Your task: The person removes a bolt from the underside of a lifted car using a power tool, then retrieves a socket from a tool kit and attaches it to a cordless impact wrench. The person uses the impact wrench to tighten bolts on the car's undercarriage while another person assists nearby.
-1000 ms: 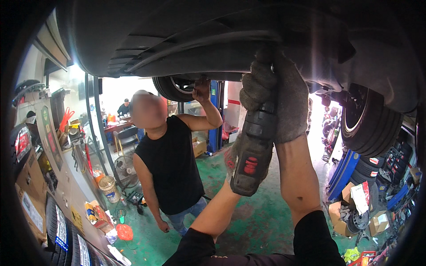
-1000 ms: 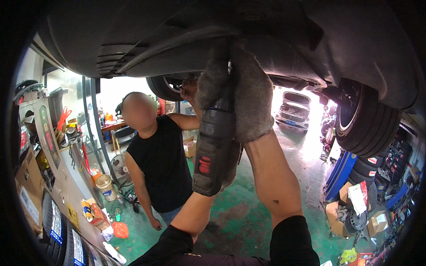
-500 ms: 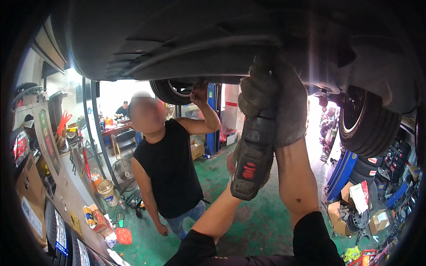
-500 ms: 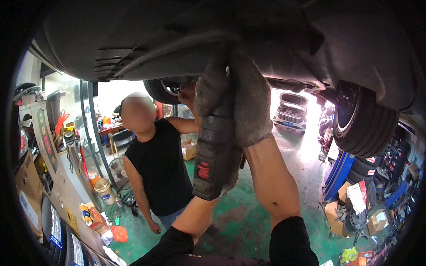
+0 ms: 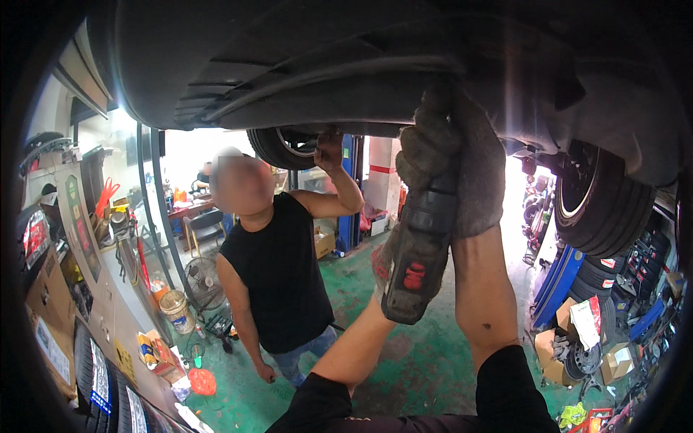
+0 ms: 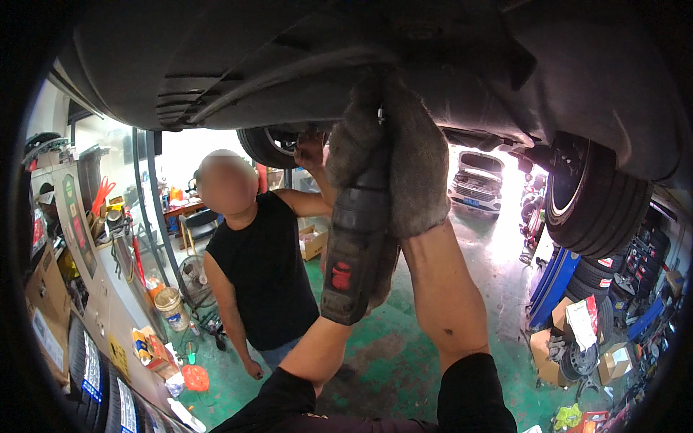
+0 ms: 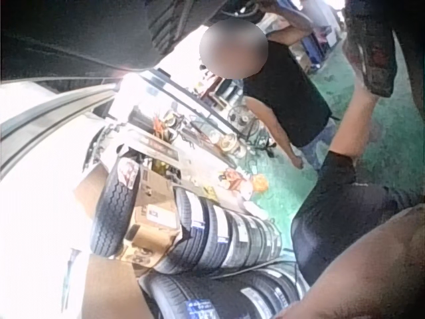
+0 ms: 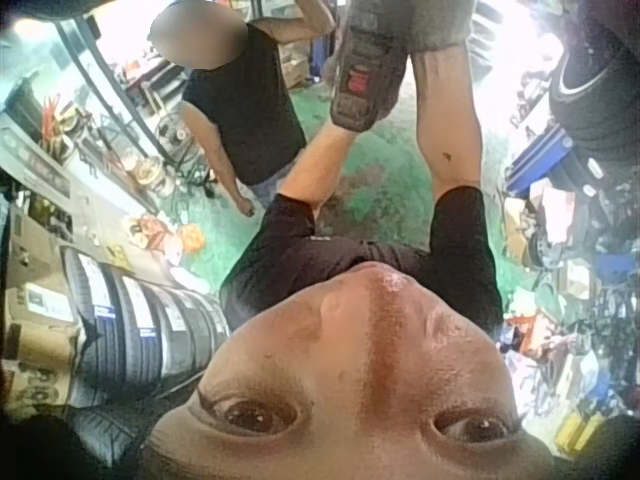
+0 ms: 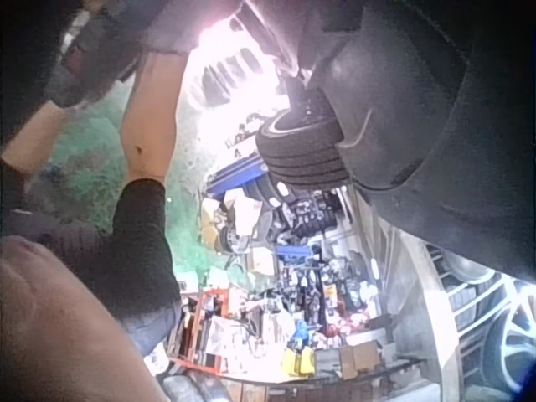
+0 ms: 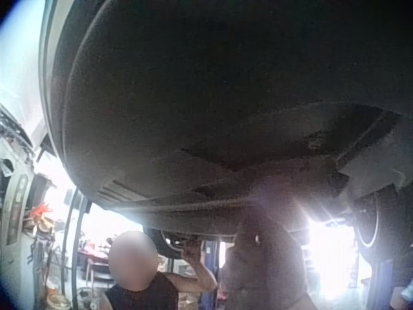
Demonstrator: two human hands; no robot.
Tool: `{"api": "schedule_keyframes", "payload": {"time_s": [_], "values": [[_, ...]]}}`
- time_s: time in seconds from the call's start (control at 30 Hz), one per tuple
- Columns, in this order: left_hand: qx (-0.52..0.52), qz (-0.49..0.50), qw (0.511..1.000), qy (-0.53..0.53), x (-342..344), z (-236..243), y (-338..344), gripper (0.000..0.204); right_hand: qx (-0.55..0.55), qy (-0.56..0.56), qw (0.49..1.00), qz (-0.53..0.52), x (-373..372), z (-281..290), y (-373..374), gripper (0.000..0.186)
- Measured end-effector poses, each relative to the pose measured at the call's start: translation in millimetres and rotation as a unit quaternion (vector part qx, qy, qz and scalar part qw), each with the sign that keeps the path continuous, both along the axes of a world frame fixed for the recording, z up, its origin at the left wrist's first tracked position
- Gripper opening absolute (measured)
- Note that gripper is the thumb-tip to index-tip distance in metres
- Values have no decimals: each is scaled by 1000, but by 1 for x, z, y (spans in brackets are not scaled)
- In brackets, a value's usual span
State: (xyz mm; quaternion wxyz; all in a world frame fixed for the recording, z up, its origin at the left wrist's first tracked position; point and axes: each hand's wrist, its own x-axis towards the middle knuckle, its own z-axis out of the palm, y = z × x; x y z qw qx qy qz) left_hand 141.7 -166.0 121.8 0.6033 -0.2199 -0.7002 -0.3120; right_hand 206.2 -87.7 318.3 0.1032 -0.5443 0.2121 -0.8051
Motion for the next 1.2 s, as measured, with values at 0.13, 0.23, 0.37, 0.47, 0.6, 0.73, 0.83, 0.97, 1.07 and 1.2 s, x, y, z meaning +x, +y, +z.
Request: {"api": "schedule_keyframes", "payload": {"time_s": [0.13, 0.23, 0.37, 0.47, 0.6, 0.73, 0.83, 0.97, 1.07, 1.2], "values": [[8, -27, 1000, 6, -8, 1, 2, 53, 13, -29, 999, 13, 15, -1, 3, 38], [44, -110, 993, -11, -8, -4, 0, 53, 21, -28, 999, 35, 21, -2, 5, 37], [-50, 53, 997, 26, -9, -10, -2, 52, 26, -11, 997, 75, 13, 1, 4, 37], [-12, 41, 999, -20, -18, -10, 2, 50, 14, -40, 999, -32, 6, 0, 1, 37], [29, -38, 999, -6, -23, -9, 3, 47, 17, -34, 999, 22, 8, -2, 1, 37], [36, -138, 989, -43, -13, -6, 1, 49, 29, 113, 992, 54, 11, 6, 0, 37], [-48, 69, 995, 45, -6, -3, 2, 51, 31, 62, 994, 82, 11, 4, 3, 37], [130, -231, 963, -54, -14, -1, 8, 53, 18, -11, 999, 37, 7, -3, 1, 37], [20, -45, 999, 11, -21, -6, 3, 50, 9, -16, 999, 51, 4, -3, 0, 36], [-18, 2, 1000, -14, -26, -12, 0, 42, 4, 16, 1000, 16, 6, 2, -2, 35]]}}
